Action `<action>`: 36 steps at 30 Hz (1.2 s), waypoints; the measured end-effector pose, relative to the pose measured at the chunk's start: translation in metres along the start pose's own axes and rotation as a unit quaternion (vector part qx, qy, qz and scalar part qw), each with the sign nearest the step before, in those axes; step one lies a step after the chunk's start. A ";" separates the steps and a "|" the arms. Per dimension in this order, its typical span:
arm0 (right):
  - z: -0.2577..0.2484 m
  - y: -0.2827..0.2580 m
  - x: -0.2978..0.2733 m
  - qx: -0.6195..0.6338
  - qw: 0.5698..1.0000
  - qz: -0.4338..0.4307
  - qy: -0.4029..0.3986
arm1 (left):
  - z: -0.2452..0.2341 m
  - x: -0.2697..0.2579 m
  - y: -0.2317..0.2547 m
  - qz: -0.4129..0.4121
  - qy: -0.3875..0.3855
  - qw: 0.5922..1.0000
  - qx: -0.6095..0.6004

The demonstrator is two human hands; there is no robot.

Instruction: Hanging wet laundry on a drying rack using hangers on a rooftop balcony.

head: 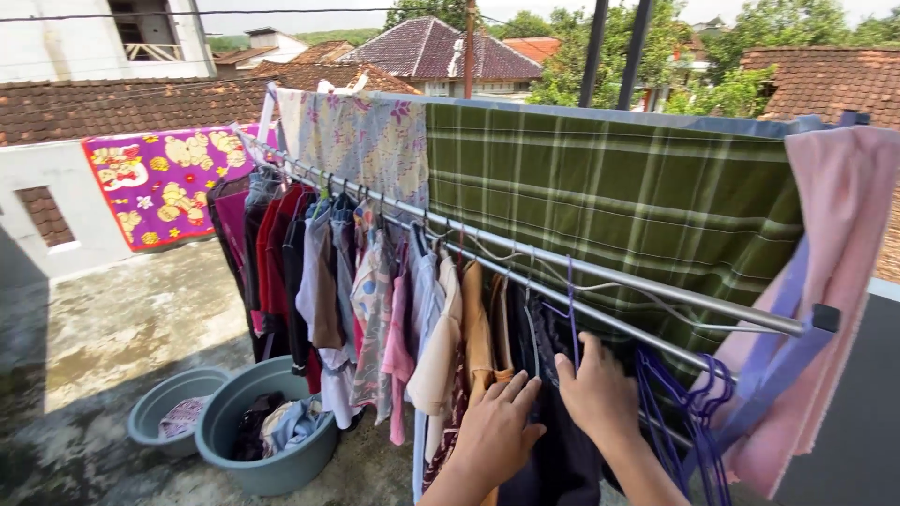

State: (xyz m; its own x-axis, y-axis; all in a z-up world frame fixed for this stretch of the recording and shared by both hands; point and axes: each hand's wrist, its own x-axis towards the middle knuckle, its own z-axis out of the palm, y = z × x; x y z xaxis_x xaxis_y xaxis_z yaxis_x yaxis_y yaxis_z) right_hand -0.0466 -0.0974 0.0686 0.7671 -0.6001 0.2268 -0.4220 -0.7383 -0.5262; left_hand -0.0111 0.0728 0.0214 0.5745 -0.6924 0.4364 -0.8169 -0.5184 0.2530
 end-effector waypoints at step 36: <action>0.799 -0.456 0.060 -0.088 0.854 -0.286 -0.425 | -0.028 -0.309 -0.810 -0.501 -0.007 0.847 0.179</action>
State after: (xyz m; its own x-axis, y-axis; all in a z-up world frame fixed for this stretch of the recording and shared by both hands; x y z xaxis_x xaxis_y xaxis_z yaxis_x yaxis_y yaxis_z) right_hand 0.5776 0.4490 -0.3327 0.9141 0.2599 -0.3112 0.1309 -0.9156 -0.3802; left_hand 0.4711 0.7205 -0.2944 0.9727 0.1803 0.1460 0.1473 -0.9662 0.2115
